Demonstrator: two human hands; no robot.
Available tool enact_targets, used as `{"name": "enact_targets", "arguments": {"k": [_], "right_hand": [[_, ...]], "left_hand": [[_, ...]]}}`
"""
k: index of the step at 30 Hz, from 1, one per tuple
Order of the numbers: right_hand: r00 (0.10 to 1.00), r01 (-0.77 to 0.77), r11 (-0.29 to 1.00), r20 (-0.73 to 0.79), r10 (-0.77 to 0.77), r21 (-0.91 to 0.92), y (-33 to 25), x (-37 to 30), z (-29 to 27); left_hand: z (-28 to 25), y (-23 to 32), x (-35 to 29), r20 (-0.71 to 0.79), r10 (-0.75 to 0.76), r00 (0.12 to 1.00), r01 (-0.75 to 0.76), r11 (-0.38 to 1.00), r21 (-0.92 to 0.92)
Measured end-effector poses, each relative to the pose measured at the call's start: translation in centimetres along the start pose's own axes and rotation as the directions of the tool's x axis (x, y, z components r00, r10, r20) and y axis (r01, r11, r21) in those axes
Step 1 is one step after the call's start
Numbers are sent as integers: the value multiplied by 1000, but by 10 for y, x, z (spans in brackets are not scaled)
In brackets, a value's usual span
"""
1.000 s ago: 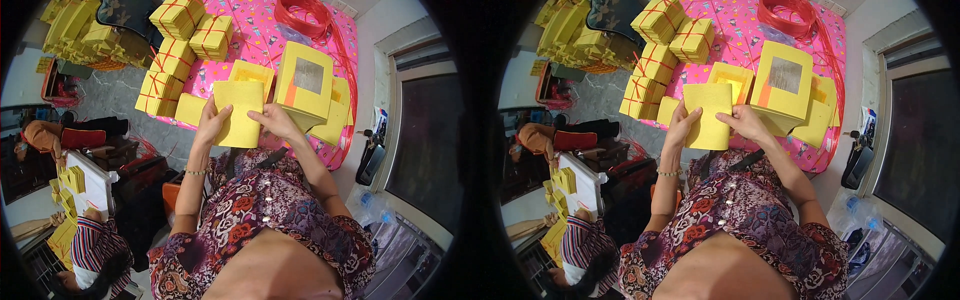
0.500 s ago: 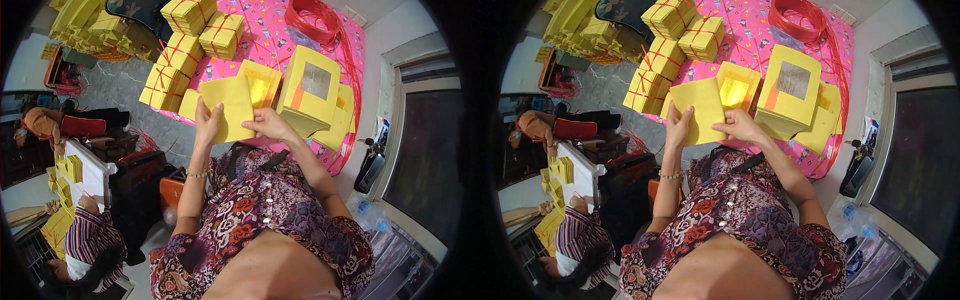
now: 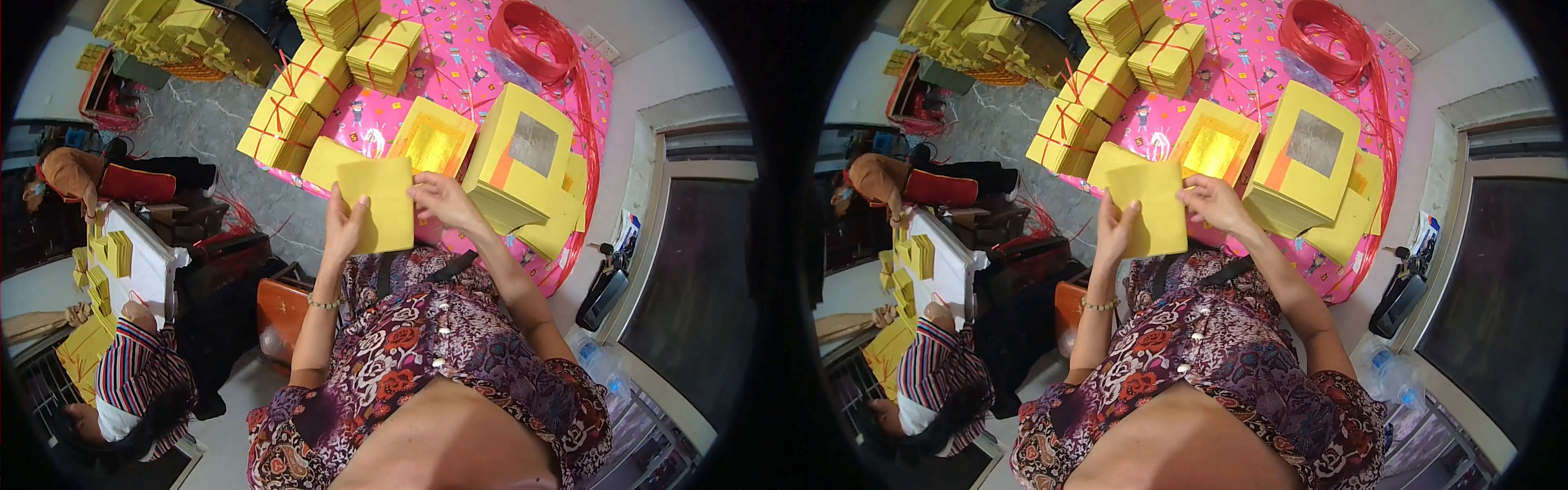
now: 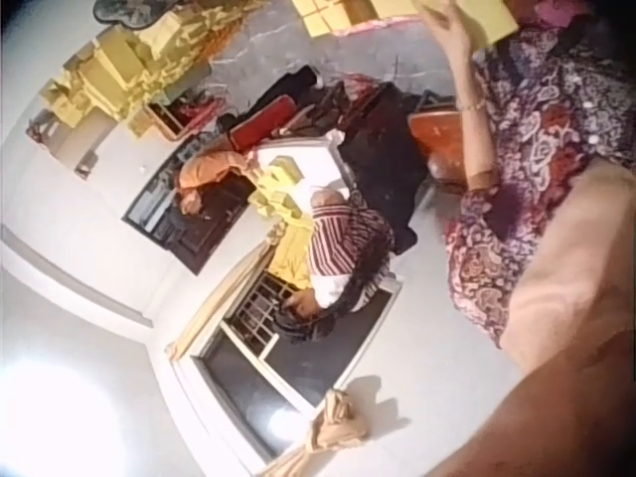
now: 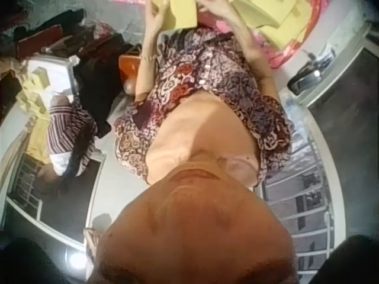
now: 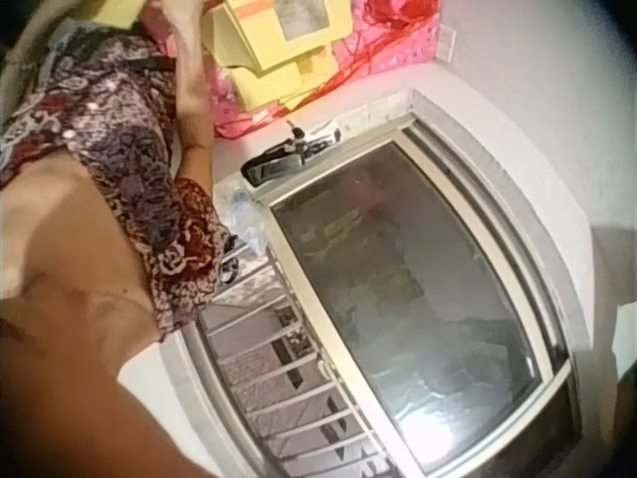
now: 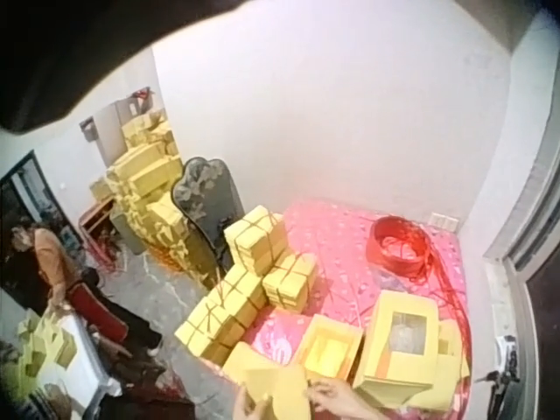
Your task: Folding and stacking yellow joss paper sheets.
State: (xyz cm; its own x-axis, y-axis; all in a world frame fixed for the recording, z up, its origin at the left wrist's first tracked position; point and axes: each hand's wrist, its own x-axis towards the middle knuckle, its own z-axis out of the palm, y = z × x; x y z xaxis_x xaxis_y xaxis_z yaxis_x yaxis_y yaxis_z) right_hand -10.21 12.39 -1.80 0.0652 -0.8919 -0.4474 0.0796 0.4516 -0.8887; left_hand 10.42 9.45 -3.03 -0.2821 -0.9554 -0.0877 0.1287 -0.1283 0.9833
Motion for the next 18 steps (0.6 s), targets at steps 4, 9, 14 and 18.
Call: {"name": "enact_targets", "arguments": {"k": [4, 9, 14, 18], "right_hand": [[997, 77, 995, 2, -77, -56, 15, 12, 1], [990, 134, 980, -13, -137, -150, 28, 13, 12], [980, 184, 975, -51, -191, -121, 49, 8, 9], [947, 156, 846, -166, -274, -509, 52, 3, -6]], "left_hand": [[-4, -7, -11, 32, -115, 993, 118, 987, -109], [-12, -25, -17, -8, -135, 991, 133, 984, -121], [-40, -50, -4, -114, -354, 928, 292, 883, -367], [-80, -94, 38, -242, -386, 890, 238, 847, -475]]}}
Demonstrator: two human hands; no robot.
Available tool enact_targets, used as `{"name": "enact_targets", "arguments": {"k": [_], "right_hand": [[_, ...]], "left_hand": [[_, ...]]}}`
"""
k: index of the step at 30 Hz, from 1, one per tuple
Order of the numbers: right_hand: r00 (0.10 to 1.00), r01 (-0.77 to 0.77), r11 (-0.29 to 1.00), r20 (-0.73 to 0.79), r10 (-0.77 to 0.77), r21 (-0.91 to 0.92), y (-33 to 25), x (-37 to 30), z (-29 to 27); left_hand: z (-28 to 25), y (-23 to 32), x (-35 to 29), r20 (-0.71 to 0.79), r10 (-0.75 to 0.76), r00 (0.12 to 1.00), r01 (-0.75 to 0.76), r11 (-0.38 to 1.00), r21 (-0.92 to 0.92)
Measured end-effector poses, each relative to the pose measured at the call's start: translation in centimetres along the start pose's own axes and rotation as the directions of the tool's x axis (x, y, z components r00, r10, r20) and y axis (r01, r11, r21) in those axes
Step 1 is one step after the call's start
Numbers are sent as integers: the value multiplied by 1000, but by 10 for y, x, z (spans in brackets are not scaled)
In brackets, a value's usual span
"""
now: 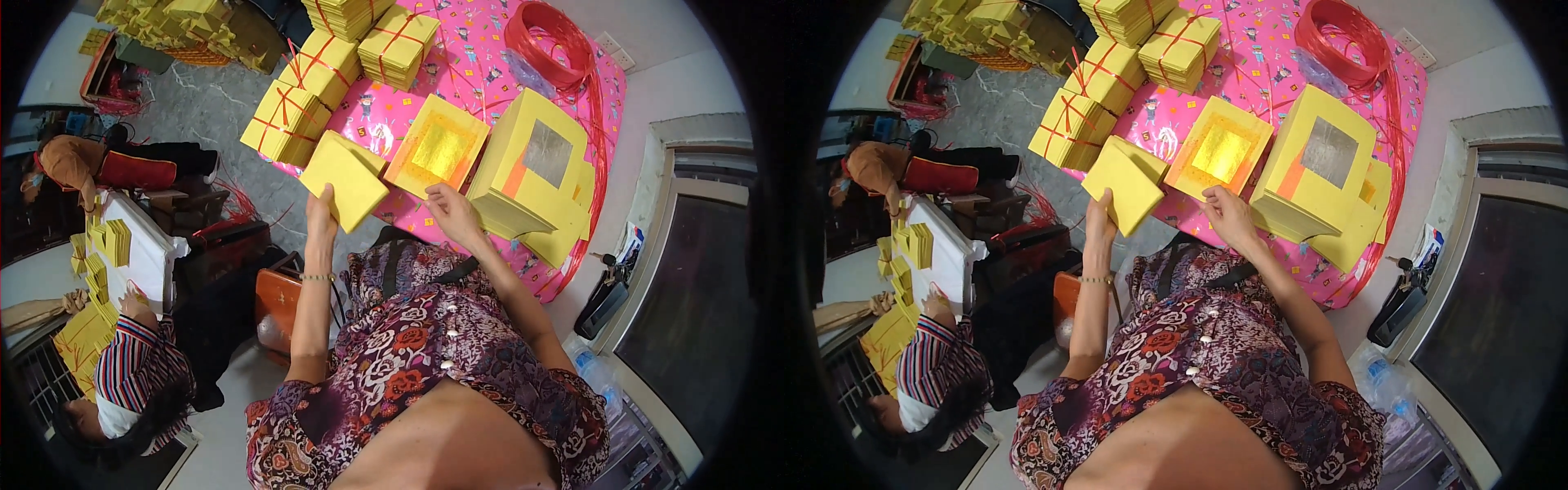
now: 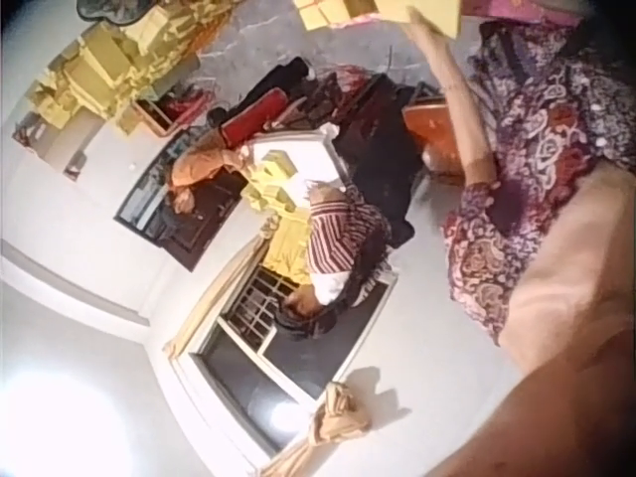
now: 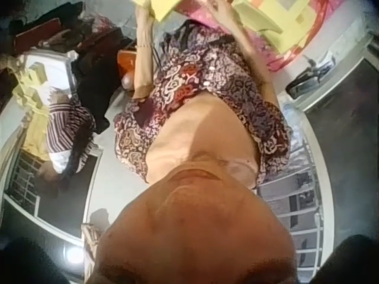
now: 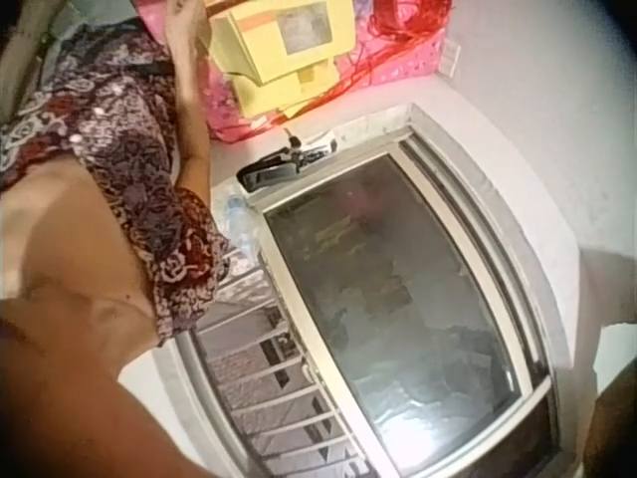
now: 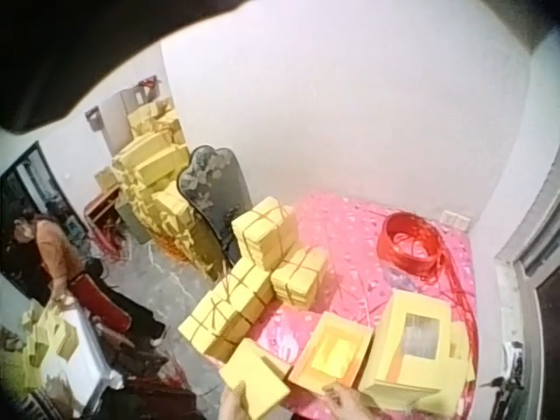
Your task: Folding and stacking yellow joss paper sheets.
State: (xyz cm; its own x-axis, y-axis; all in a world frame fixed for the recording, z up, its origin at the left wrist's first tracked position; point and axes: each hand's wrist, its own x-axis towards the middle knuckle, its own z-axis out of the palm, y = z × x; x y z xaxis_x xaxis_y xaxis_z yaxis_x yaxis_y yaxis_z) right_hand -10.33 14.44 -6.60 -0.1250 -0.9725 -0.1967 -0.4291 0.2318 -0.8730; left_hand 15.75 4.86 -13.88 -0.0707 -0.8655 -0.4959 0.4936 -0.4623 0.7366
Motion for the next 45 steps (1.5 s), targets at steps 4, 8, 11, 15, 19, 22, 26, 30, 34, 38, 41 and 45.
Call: {"name": "enact_targets", "arguments": {"k": [4, 8, 11, 15, 19, 22, 26, 30, 34, 38, 41, 45], "right_hand": [[971, 152, 938, -128, -201, -313, 13, 3, -2], [963, 168, 934, -150, -224, -315, 18, 9, 4], [963, 161, 924, -149, -224, -348, 27, 10, 6], [963, 178, 893, -115, -245, -414, 28, 10, 8], [955, 196, 854, -103, -278, -483, 24, 9, 10], [946, 208, 823, -103, -306, -529, 27, 9, 10], [948, 197, 808, -102, -301, -556, 30, 11, 11], [929, 249, 780, -87, -360, -575, 36, 11, 12], [875, 307, 755, -141, -464, -579, 46, 9, 13], [873, 357, 801, -134, -469, -481, 38, 12, 17], [906, 261, 866, -201, -372, -427, 42, 10, 11], [923, 198, 911, -244, -297, -362, 39, 11, 8]], "left_hand": [[-5, -3, 40, -46, 30, 998, -34, 996, -82], [-19, -15, 69, -106, 12, 994, -23, 995, -101], [-6, -22, 73, -116, 14, 993, -25, 995, -92], [-12, -33, 82, -185, -69, 980, 57, 996, -70], [-22, -44, 92, -242, 80, 967, -52, 991, 122], [-21, -41, 96, -272, 166, 948, -50, 921, 387], [-17, -37, 94, -304, 293, 906, -69, 812, 579], [-10, -39, 89, -338, 393, 855, -156, 818, 554], [-3, -36, 80, -398, 367, 841, -78, 810, 581], [-43, -47, 77, -437, 403, 804, -105, 820, 562], [-7, -53, 42, -77, 804, 589, -285, 297, 911], [23, -56, 6, 103, 420, 902, -389, 682, 620]]}}
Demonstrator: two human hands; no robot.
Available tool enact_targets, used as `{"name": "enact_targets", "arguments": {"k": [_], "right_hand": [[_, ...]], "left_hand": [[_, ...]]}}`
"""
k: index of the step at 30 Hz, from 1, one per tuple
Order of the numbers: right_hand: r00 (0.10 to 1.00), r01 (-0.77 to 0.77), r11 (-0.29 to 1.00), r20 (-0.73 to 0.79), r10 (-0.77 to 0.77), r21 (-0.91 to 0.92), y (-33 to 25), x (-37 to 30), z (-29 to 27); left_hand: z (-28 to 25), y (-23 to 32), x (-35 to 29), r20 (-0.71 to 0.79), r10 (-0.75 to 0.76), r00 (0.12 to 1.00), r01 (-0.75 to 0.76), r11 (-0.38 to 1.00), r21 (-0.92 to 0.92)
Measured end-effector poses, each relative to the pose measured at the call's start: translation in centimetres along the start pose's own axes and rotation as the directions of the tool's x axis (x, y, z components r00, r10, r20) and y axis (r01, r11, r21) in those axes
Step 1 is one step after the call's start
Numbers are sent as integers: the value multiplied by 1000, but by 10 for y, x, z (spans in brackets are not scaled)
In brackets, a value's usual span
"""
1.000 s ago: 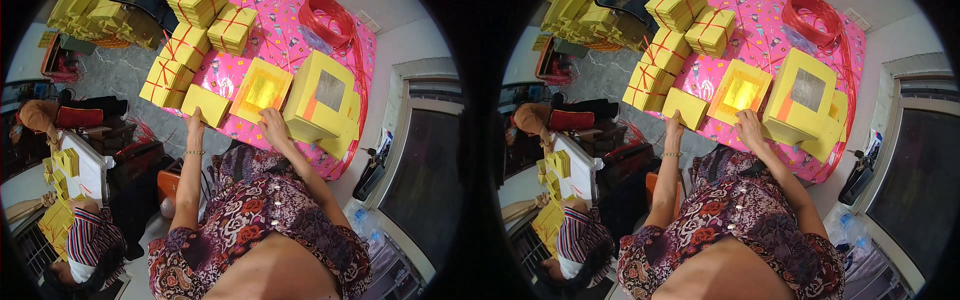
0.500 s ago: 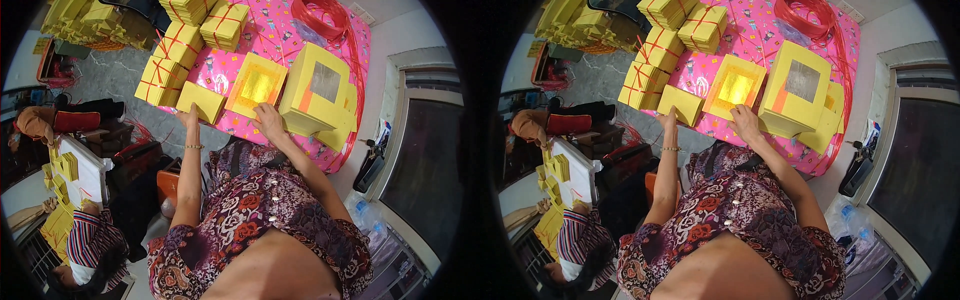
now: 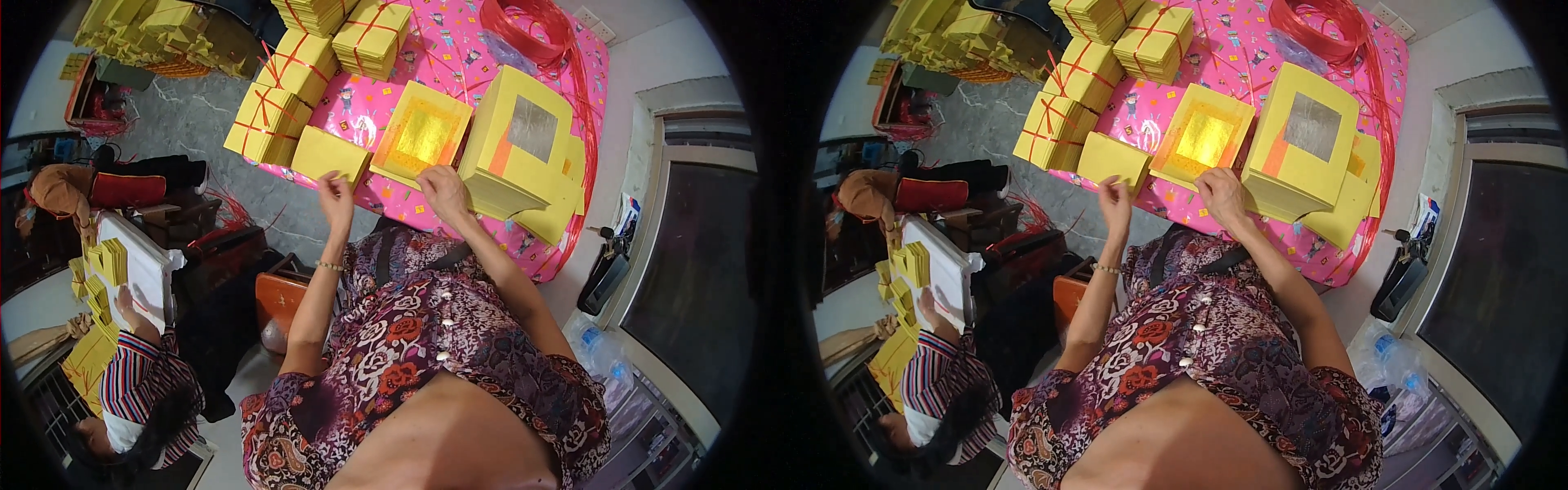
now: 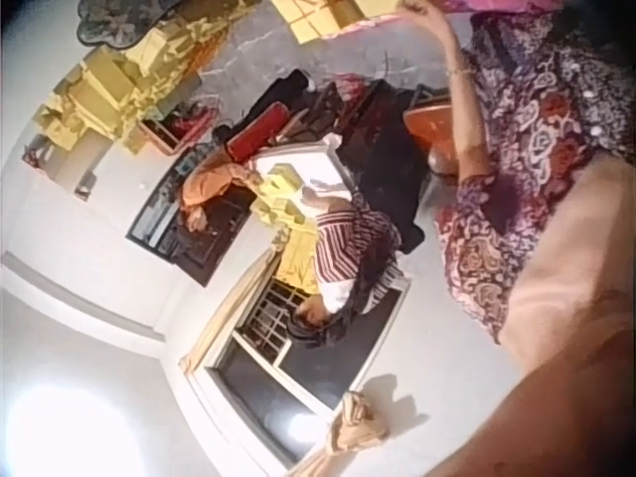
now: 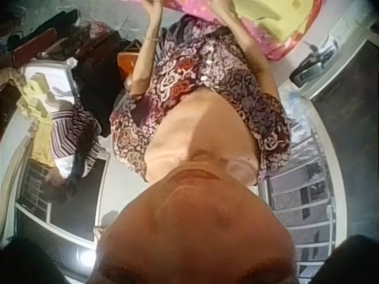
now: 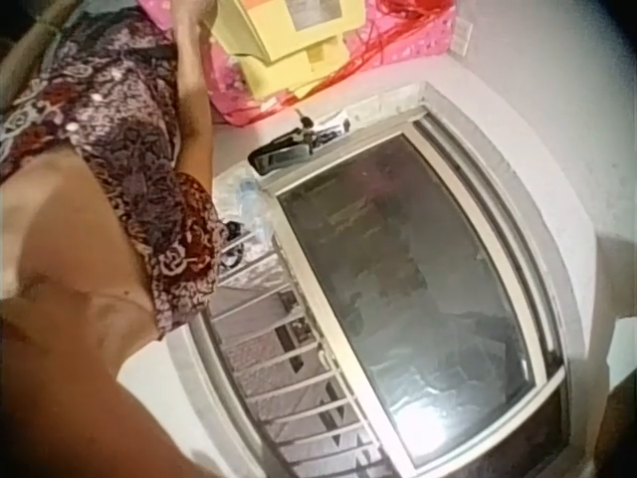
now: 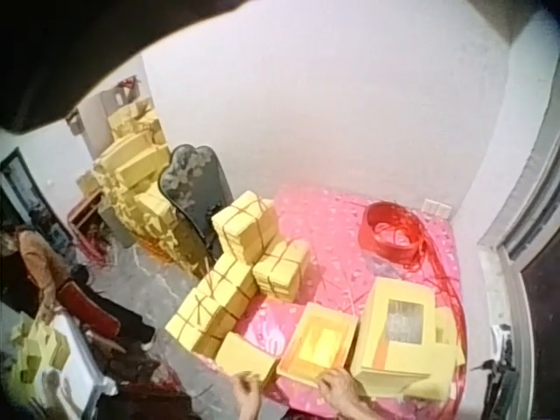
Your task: Folding and stacking yellow joss paper sheets.
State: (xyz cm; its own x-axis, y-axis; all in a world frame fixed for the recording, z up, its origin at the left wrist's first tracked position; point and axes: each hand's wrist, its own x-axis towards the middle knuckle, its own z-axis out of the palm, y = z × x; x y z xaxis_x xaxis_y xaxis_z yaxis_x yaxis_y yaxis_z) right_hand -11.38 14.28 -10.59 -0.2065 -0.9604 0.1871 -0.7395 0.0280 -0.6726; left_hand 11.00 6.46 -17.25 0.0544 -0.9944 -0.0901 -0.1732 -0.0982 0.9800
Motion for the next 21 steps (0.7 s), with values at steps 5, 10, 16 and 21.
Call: {"name": "enact_targets", "arguments": {"k": [5, 10, 16, 21], "right_hand": [[1000, -26, 998, 3, 25, 62, 4, 1, 2], [998, -69, 995, 18, 68, 74, 5, 2, 5], [998, -68, 995, 18, 67, 77, 6, 2, 5], [998, -63, 995, 19, 62, 82, 7, 4, 5]], "left_hand": [[29, 23, -20, 420, -243, 874, 387, 872, -299], [43, 23, -15, 455, -289, 842, 469, 809, -355], [50, 15, -12, 432, -230, 872, 394, 854, -339], [56, 14, -12, 404, -247, 881, 398, 849, -348]]}}
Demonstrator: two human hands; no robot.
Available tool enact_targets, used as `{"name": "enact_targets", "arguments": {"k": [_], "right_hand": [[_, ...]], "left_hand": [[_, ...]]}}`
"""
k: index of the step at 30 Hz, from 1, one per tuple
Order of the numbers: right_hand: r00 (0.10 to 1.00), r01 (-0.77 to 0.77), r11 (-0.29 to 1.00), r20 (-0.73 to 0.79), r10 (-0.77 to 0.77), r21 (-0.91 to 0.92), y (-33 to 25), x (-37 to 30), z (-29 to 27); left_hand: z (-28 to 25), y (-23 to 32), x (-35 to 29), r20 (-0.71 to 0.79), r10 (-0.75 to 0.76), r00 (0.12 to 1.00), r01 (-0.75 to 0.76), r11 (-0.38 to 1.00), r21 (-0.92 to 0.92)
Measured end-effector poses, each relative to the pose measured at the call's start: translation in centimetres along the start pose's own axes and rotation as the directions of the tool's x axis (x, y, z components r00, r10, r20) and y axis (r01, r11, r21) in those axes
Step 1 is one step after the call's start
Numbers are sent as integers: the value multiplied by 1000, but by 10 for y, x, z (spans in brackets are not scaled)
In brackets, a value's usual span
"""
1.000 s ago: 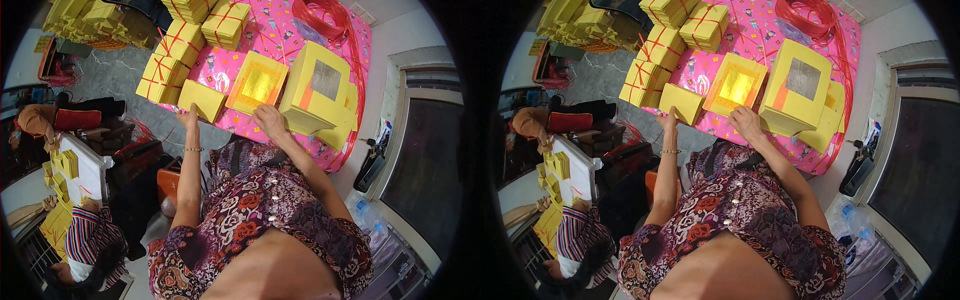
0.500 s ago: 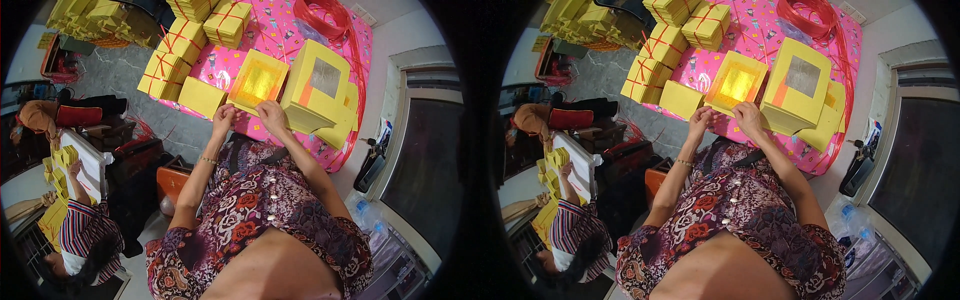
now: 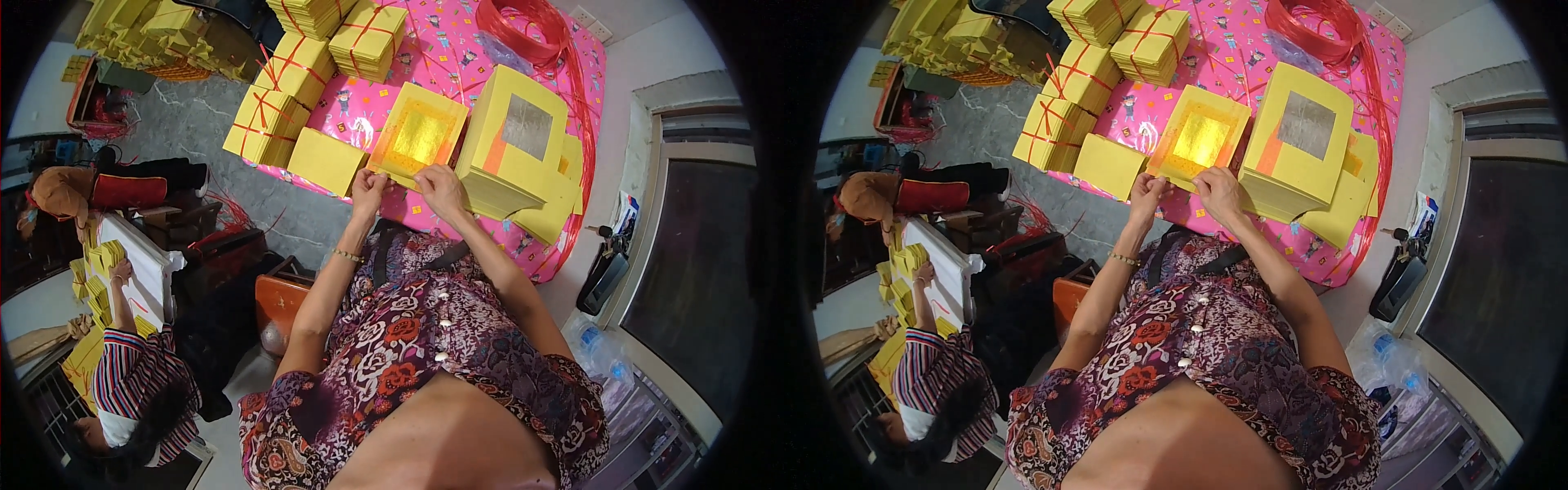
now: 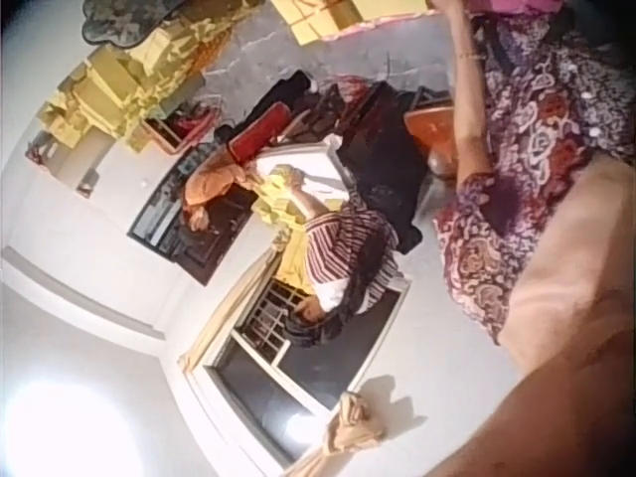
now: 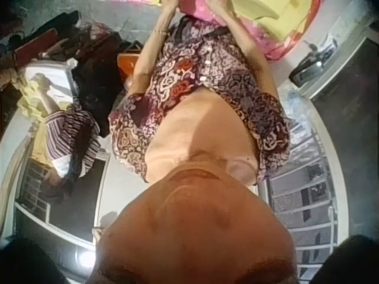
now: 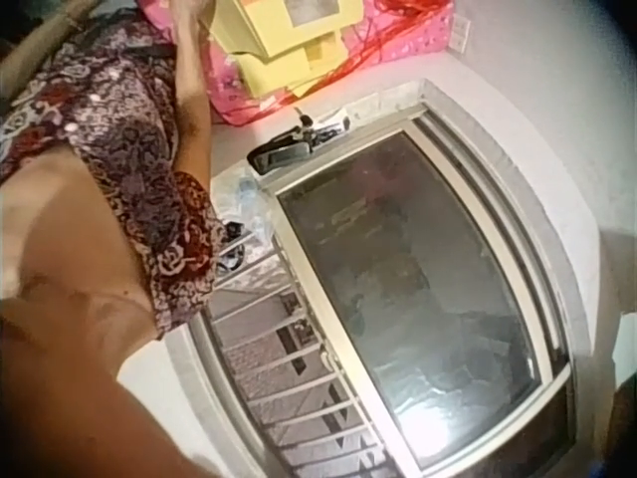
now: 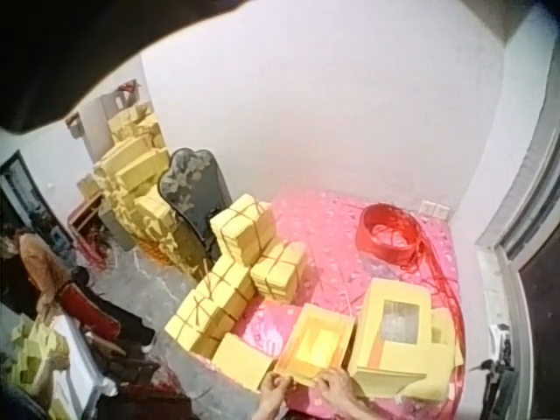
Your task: Folding and stacking yellow joss paper sheets.
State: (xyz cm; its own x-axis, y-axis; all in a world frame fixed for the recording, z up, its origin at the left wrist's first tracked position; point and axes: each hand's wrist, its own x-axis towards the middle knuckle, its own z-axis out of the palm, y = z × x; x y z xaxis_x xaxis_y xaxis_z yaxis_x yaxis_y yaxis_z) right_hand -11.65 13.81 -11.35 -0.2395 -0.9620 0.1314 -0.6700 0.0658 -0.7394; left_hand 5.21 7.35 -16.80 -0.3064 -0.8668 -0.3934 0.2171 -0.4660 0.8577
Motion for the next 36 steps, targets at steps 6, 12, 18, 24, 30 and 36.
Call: {"name": "enact_targets", "arguments": {"k": [6, 12, 18, 24, 30, 36], "right_hand": [[1000, -1, 1000, 6, 1, -5, 0, 1, 3], [1000, 3, 999, -4, -3, -48, -5, 1, -4], [974, 214, 953, -34, -226, -216, -25, 9, -11], [950, 199, 964, -207, -233, -174, -57, 13, -29], [968, -49, 992, -238, 76, 115, -56, 10, -25], [907, -378, 593, 156, 390, 711, -55, 26, -39]], "left_hand": [[1, 1, 0, -42, 18, 999, -15, 997, 70], [25, 38, -23, 32, 605, 796, -297, 344, 891], [30, 54, -9, 555, 557, 618, -595, -130, 793], [33, 72, 4, 513, 524, 680, -647, 100, 756], [18, 95, 4, 295, 451, 843, -538, 688, 487], [17, 147, -28, 394, 104, 913, -112, 994, -1]]}}
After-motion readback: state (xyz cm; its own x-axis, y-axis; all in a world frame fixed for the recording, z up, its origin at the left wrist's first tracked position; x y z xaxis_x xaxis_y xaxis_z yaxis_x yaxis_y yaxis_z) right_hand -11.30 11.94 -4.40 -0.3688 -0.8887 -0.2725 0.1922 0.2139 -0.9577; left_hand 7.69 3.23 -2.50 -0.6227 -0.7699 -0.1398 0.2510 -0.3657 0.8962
